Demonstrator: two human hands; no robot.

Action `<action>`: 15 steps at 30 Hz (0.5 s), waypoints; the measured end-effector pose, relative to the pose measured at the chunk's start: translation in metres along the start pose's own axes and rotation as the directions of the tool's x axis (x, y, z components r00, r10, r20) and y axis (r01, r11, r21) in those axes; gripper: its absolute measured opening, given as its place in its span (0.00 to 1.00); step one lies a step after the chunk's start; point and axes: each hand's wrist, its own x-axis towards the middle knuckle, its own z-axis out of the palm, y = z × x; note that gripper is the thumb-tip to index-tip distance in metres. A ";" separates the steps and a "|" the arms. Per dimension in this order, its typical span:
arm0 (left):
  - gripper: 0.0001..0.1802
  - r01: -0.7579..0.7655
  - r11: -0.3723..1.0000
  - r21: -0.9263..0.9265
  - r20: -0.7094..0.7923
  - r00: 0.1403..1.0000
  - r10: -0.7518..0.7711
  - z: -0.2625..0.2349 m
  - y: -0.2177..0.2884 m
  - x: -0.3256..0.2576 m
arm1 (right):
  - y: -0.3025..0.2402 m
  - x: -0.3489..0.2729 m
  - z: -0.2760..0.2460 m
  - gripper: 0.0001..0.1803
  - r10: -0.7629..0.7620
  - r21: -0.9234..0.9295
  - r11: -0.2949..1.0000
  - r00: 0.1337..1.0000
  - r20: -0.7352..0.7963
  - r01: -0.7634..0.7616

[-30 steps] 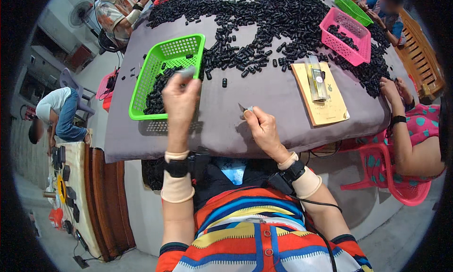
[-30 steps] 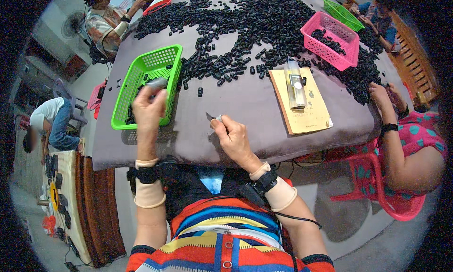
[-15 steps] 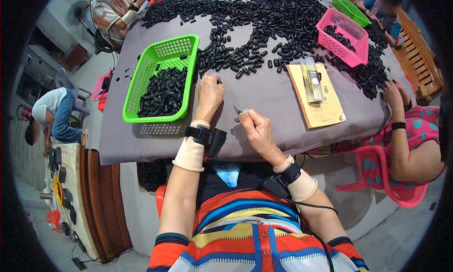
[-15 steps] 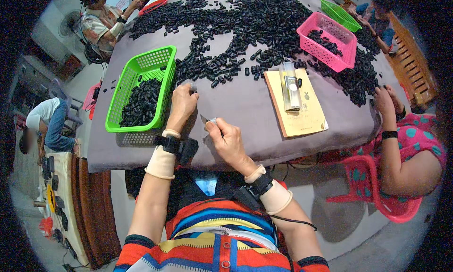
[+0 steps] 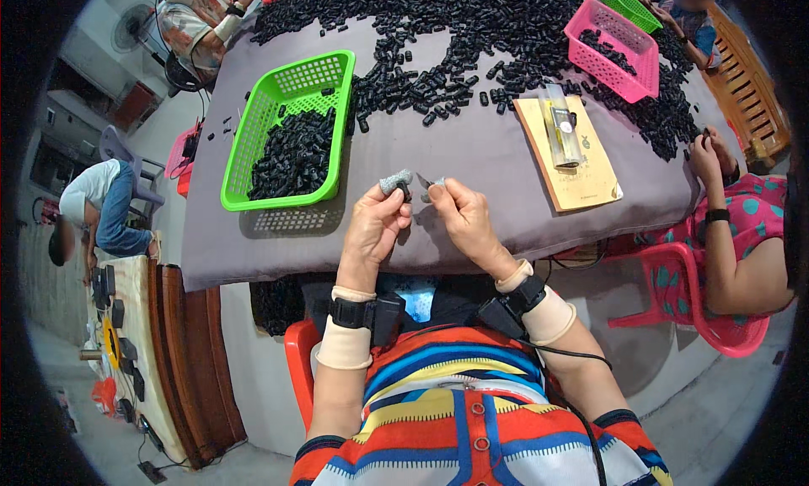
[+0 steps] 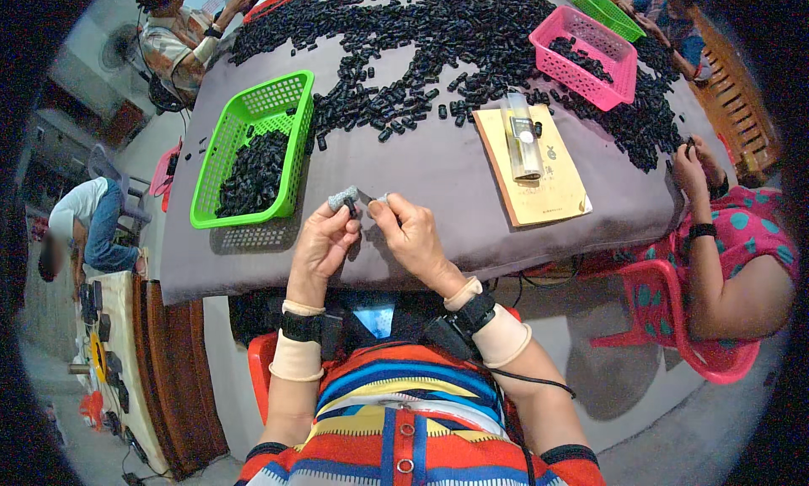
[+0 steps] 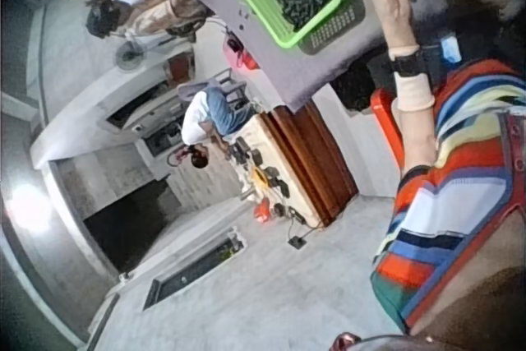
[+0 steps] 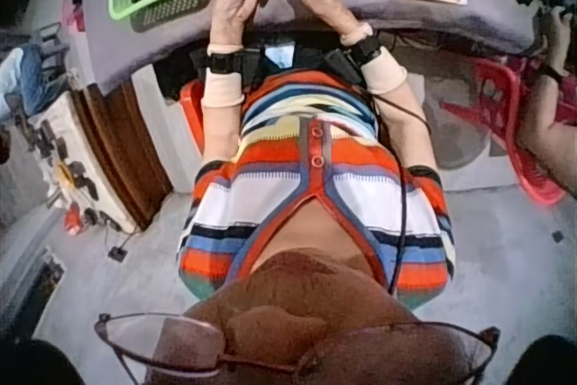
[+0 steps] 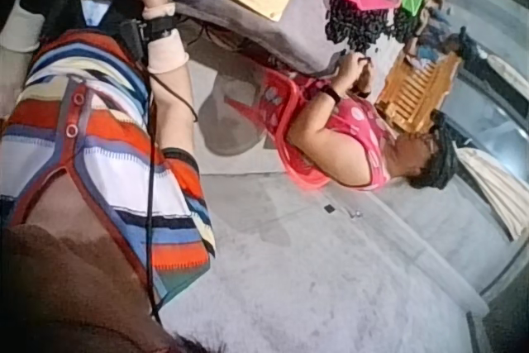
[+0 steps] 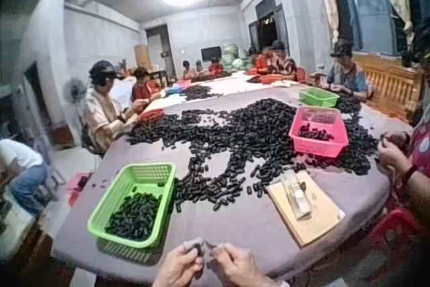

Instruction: Cleaning and trimming flash from small black shoe components using a small tool.

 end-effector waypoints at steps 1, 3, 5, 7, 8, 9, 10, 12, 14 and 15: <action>0.12 -0.006 1.000 -0.003 -0.017 1.000 0.006 -0.001 0.000 -0.002 | -0.001 0.000 0.000 0.17 -0.014 -0.058 0.998 1.000 0.020 0.015; 0.12 -0.011 1.000 -0.007 -0.034 0.999 0.011 -0.003 -0.001 -0.004 | -0.002 -0.002 0.002 0.16 -0.076 -0.113 0.990 0.996 0.037 0.080; 0.14 -0.021 0.999 -0.041 0.007 1.000 0.022 -0.005 -0.004 -0.005 | -0.002 -0.003 0.003 0.15 -0.136 -0.166 0.975 0.989 0.056 0.144; 0.14 -0.010 0.999 -0.041 -0.004 1.000 0.010 -0.003 -0.003 -0.007 | -0.003 -0.005 0.005 0.14 -0.247 -0.234 0.937 0.965 0.084 0.260; 0.14 0.001 0.999 -0.041 -0.014 1.000 -0.002 -0.002 -0.003 -0.008 | -0.003 -0.006 0.006 0.14 -0.244 -0.234 0.938 0.966 0.085 0.257; 0.14 0.004 0.999 -0.042 -0.016 1.000 -0.004 -0.002 -0.003 -0.008 | -0.005 -0.006 0.006 0.14 -0.262 -0.273 0.921 0.961 0.093 0.278; 0.15 0.006 0.999 -0.036 -0.027 1.000 -0.007 -0.002 -0.004 -0.008 | -0.006 -0.007 0.006 0.14 -0.280 -0.311 0.903 0.955 0.101 0.298; 0.15 0.009 1.000 -0.029 -0.038 0.999 -0.010 -0.002 -0.005 -0.009 | -0.005 -0.007 0.006 0.14 -0.286 -0.325 0.895 0.952 0.108 0.305; 0.15 -0.006 0.999 -0.032 -0.037 0.999 0.004 -0.003 -0.007 -0.008 | -0.005 -0.007 0.006 0.14 -0.291 -0.338 0.888 0.950 0.115 0.313; 0.15 -0.004 0.999 -0.032 -0.039 0.999 0.003 -0.003 -0.007 -0.009 | -0.005 -0.007 0.006 0.14 -0.287 -0.341 0.887 0.951 0.119 0.310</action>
